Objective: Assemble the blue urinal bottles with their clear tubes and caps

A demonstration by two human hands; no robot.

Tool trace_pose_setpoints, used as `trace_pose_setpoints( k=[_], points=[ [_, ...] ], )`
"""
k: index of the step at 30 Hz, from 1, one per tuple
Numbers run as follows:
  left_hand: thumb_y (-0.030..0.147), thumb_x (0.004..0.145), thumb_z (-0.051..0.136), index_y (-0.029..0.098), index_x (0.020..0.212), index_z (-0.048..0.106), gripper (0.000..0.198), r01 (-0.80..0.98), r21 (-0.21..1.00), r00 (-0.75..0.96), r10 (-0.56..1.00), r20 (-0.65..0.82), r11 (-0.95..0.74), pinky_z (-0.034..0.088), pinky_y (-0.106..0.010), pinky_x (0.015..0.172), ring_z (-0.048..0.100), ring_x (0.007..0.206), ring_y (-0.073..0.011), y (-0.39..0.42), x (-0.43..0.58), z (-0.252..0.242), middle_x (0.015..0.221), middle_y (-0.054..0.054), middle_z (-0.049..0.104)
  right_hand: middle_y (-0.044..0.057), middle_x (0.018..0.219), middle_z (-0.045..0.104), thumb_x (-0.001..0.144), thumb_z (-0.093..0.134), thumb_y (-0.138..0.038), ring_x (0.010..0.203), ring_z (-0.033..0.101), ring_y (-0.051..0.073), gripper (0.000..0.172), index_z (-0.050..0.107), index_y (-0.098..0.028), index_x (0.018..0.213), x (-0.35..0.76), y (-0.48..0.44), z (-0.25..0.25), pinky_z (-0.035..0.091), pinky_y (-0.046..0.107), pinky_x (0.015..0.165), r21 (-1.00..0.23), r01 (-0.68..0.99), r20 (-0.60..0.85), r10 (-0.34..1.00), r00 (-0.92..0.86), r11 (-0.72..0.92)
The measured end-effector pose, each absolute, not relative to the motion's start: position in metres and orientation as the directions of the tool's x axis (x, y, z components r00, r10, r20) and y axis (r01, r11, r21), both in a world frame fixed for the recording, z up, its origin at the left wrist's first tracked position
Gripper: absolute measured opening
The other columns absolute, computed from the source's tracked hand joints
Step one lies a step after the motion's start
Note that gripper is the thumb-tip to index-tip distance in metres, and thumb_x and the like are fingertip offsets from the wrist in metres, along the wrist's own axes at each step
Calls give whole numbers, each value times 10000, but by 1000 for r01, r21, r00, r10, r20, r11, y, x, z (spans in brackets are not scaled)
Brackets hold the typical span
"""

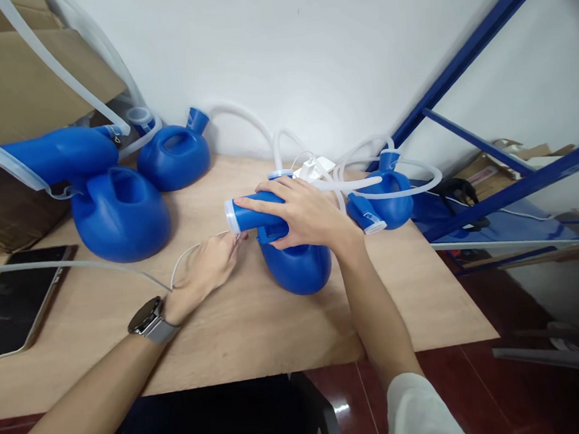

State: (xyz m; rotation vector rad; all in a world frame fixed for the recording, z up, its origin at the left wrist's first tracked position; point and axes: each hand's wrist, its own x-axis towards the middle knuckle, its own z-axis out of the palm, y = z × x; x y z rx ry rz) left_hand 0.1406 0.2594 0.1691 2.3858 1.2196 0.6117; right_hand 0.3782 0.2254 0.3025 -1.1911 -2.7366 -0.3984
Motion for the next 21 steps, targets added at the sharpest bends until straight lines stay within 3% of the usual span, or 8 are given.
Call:
trace_pose_setpoints(
  k=[5,8,10,12,14,15,18,21],
  points=[
    [487,1130,246,147,1074,743,605,607,358,668,699,255,-710,514,-393,716,739,852,-317,264,138,177,1023,-182,767,121,1511,555,845,851,-302,1293,529,356,920,459,-331,1677,384,219,307,442,504,1066,210,716,201,687,-699,666],
    [579,1111,340,150,973,731,597,608,447,543,754,369,-656,517,-376,665,721,753,-279,260,140,183,901,-141,760,139,1514,544,871,834,-319,1317,513,373,896,451,-331,1681,384,215,308,435,518,1065,243,743,226,708,-669,624],
    [624,1042,542,133,1151,711,530,531,595,388,797,462,-604,545,-325,629,722,736,-233,257,142,184,922,-115,764,158,1516,534,882,825,-343,1322,502,385,884,448,-317,1681,382,212,308,432,529,1062,265,761,239,724,-647,593],
    [603,938,730,117,1483,559,751,410,673,263,787,559,-615,598,-285,650,768,895,-231,257,144,183,1184,-156,765,171,1522,524,884,820,-343,1313,493,393,887,440,-305,1685,378,210,306,430,533,1054,290,767,241,732,-637,572],
    [563,892,809,149,1663,373,978,316,648,239,719,652,-693,652,-296,776,755,1151,-264,258,145,181,1472,-208,651,173,1521,523,901,802,-343,1283,495,390,874,429,-306,1690,374,208,303,434,525,1027,313,760,231,730,-643,569],
    [553,892,819,172,1683,360,990,284,619,252,680,689,-732,661,-318,851,724,1249,-280,258,144,181,1541,-210,601,171,1516,527,914,789,-352,1265,499,386,860,426,-307,1692,371,208,301,439,516,1009,321,752,224,725,-651,576],
    [543,873,856,210,1589,538,851,215,608,270,645,715,-764,656,-360,958,678,1341,-305,261,142,181,1529,-178,623,164,1473,559,948,760,-383,1237,505,368,829,421,-304,1700,368,208,298,446,486,973,313,723,204,700,-684,616],
    [523,790,925,199,1396,708,720,90,705,281,697,660,-703,668,-356,923,730,1240,-301,262,139,186,1422,-152,700,148,1440,580,936,776,-375,1228,513,345,852,416,-311,1705,372,209,300,449,461,968,245,713,193,688,-700,657]
  ],
)
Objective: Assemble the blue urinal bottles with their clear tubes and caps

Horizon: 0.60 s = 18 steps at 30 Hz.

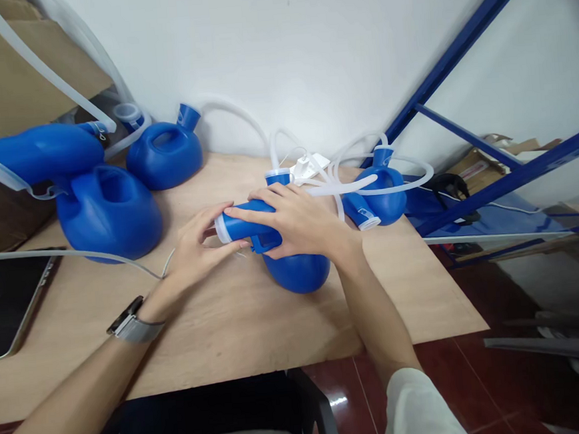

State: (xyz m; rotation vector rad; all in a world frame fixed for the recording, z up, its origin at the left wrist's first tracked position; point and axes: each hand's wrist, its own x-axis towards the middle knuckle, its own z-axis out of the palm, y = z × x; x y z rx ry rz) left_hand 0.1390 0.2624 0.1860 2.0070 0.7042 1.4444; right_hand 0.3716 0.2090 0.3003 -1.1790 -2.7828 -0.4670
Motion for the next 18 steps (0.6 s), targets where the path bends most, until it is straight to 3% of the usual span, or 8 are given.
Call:
trace_pose_setpoints(
  k=[5,8,12,15,18],
  points=[
    [468,678,982,178,1242,769,669,-68,821,377,747,548,-568,660,-381,925,759,1118,-297,265,134,199,1266,-134,764,128,1455,575,907,787,-295,1217,532,321,846,452,-317,1684,384,202,315,456,467,1005,129,700,149,684,-714,702],
    [495,712,924,168,1273,724,680,-40,878,269,841,470,-478,648,-399,912,746,1076,-288,270,132,202,1249,-141,743,122,1504,550,916,767,-312,1285,529,337,833,448,-320,1685,391,197,321,446,505,1079,89,734,206,708,-675,674],
    [554,795,817,191,1394,643,722,246,920,83,952,295,-306,624,-463,920,709,1080,-300,283,128,190,1328,-166,665,133,1558,505,904,793,-323,1353,509,374,867,434,-319,1694,394,200,320,427,559,1142,124,817,283,769,-574,564],
    [567,808,788,217,1451,655,743,513,805,86,951,297,-297,513,-597,1108,630,1213,-372,294,125,170,1314,-186,621,159,1573,475,927,789,-328,1376,493,388,852,426,-311,1698,387,204,315,446,570,1127,185,838,342,765,-545,514],
    [553,859,715,228,1505,641,727,652,675,111,924,366,-345,453,-675,1129,559,1259,-434,304,123,146,1404,-232,538,174,1570,462,985,736,-354,1388,493,364,754,451,-314,1681,374,207,309,464,537,1118,220,830,395,731,-557,513]
  ],
)
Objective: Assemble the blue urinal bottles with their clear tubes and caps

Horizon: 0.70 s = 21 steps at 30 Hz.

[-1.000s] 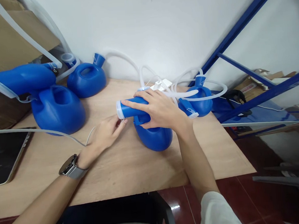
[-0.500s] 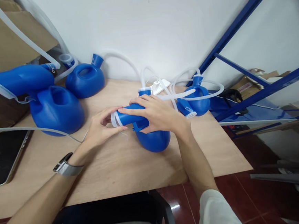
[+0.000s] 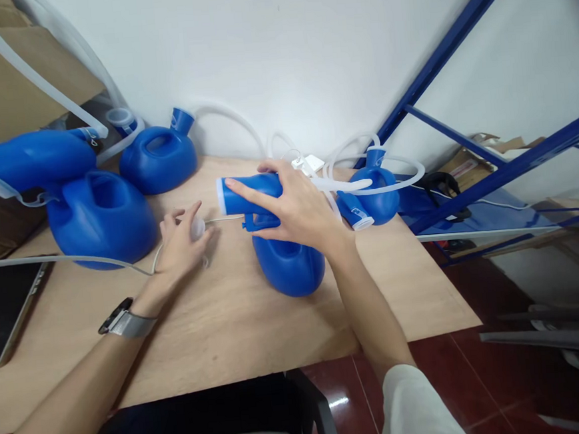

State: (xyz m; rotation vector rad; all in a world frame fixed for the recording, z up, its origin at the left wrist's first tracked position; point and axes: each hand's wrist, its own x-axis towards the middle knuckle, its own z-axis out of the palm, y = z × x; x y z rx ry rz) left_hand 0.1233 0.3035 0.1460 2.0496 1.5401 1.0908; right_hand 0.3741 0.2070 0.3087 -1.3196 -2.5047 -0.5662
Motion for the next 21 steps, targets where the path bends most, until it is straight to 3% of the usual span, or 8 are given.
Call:
trace_pose_setpoints(
  k=[2,5,8,10,13,15,18,21],
  points=[
    [536,885,664,209,1487,650,685,701,606,142,906,399,-377,469,-691,1088,529,1275,-464,307,124,135,1494,-257,475,174,1549,492,1008,712,-382,1384,509,342,710,469,-288,1669,367,210,303,440,526,1154,240,809,398,706,-586,536],
    [571,890,644,166,1421,685,668,707,576,157,885,437,-410,448,-678,1129,488,1336,-482,305,126,135,1515,-263,468,186,1554,531,988,733,-437,1411,509,331,793,434,-176,1674,362,218,291,338,533,1251,229,786,403,679,-614,575],
    [563,918,631,194,1290,738,535,627,618,101,836,540,-474,451,-600,1167,512,1341,-420,294,129,153,1430,-206,557,193,1581,535,953,762,-469,1459,484,327,819,461,-118,1629,366,228,280,286,522,1283,182,783,424,671,-608,595],
    [517,926,639,224,1156,752,388,491,695,62,817,574,-526,527,-500,1066,595,1220,-337,284,131,168,1279,-147,637,195,1594,528,955,755,-464,1466,481,331,766,497,-131,1595,369,232,275,304,523,1261,173,782,419,674,-609,598],
    [497,901,706,224,1019,735,299,90,862,141,863,485,-499,550,-359,834,648,939,-224,271,133,185,1038,-80,690,208,1607,510,950,753,-455,1445,494,347,759,496,-140,1590,371,234,272,368,509,1183,168,776,392,681,-619,608],
    [489,861,772,208,914,721,290,-86,908,182,889,419,-410,515,-312,753,626,822,-184,267,134,191,918,-57,696,210,1614,502,930,768,-465,1434,497,357,773,504,-142,1581,370,234,271,386,498,1140,162,768,377,681,-628,619],
    [491,767,853,181,720,647,375,-89,931,190,912,365,-354,482,-284,686,571,713,-155,267,133,196,764,-37,655,197,1586,534,903,787,-485,1397,524,355,776,532,-166,1562,370,232,271,387,484,1103,146,754,355,677,-644,641],
    [533,717,867,178,660,611,442,-44,938,260,902,344,-345,506,-294,698,560,697,-156,269,130,203,746,-38,645,179,1533,581,882,804,-487,1345,565,336,777,552,-197,1557,370,231,271,386,472,1079,118,729,346,660,-667,674]
  ],
)
